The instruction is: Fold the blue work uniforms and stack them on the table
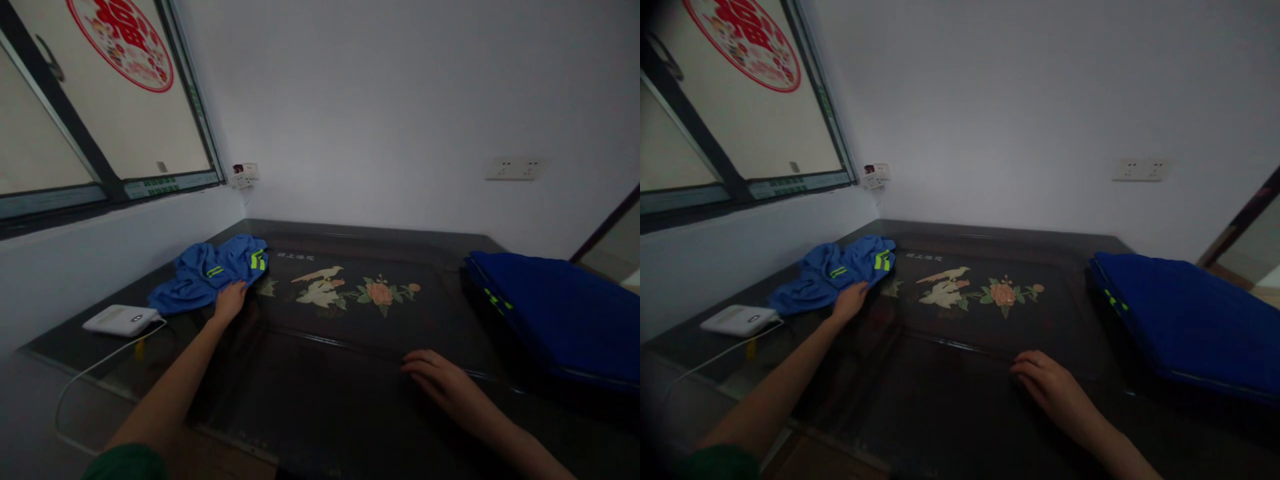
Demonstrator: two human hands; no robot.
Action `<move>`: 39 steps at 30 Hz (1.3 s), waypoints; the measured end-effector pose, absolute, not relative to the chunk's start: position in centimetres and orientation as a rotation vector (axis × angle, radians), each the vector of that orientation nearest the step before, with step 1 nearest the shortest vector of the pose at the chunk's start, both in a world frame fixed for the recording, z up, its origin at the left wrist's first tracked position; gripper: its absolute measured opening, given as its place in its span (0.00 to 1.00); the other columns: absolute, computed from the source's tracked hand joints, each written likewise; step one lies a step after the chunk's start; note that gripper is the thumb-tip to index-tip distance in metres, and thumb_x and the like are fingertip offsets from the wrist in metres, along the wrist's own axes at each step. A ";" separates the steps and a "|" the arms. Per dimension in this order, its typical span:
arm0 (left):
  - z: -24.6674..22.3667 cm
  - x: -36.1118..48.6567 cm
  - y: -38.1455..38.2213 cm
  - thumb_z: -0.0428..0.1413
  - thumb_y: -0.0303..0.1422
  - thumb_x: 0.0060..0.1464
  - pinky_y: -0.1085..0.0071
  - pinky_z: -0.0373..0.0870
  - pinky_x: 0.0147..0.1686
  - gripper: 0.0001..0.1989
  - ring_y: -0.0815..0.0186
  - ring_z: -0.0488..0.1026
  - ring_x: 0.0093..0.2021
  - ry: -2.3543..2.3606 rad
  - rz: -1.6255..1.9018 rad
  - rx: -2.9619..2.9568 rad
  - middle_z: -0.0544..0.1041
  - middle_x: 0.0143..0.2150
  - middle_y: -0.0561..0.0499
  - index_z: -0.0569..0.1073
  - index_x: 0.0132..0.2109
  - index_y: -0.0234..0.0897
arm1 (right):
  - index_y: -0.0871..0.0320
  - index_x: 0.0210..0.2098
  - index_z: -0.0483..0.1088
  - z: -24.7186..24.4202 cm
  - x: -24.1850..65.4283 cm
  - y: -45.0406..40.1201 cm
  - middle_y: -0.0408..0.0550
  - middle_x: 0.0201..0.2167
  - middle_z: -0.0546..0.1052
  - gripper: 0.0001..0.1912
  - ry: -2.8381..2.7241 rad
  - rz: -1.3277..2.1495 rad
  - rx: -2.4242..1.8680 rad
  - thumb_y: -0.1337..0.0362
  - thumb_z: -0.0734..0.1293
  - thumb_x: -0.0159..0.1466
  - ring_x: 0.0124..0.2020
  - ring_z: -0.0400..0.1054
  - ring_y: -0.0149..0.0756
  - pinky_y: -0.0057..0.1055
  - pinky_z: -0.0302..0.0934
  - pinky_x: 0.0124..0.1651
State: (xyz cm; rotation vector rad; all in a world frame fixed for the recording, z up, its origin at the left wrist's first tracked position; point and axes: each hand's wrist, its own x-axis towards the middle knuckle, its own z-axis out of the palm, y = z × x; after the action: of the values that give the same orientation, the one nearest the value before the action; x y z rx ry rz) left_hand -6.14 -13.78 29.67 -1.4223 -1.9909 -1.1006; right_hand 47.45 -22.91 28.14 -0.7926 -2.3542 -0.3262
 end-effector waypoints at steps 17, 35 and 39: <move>23.2 22.7 -27.5 0.51 0.33 0.61 0.56 0.57 0.62 0.14 0.55 0.65 0.62 -0.878 -1.008 -2.675 0.69 0.61 0.44 0.77 0.50 0.43 | 0.53 0.45 0.70 31.2 44.5 -18.8 0.49 0.40 0.76 0.18 -1.750 0.491 -0.784 0.54 0.67 0.57 0.41 0.72 0.40 0.35 0.70 0.36; 34.3 10.7 -18.2 0.56 0.41 0.55 0.58 0.63 0.57 0.27 0.49 0.67 0.59 -1.827 -1.470 -1.937 0.71 0.58 0.34 0.69 0.57 0.28 | 0.58 0.53 0.66 29.8 44.9 -18.7 0.53 0.43 0.75 0.33 -1.849 0.151 -0.822 0.50 0.72 0.52 0.46 0.70 0.44 0.43 0.62 0.53; 33.6 10.1 -16.8 0.59 0.37 0.49 0.63 0.69 0.50 0.19 0.53 0.74 0.50 -1.742 -1.511 -2.159 0.79 0.47 0.42 0.74 0.47 0.33 | 0.57 0.47 0.71 29.3 44.4 -18.6 0.51 0.40 0.76 0.27 -1.850 0.040 -0.834 0.56 0.73 0.49 0.43 0.70 0.45 0.41 0.63 0.49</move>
State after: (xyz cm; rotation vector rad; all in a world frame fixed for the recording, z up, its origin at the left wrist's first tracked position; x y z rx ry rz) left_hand 10.08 -16.79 33.58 -2.1589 -1.7418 -1.5110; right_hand 44.44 -18.61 29.33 -0.8344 -1.8500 0.0400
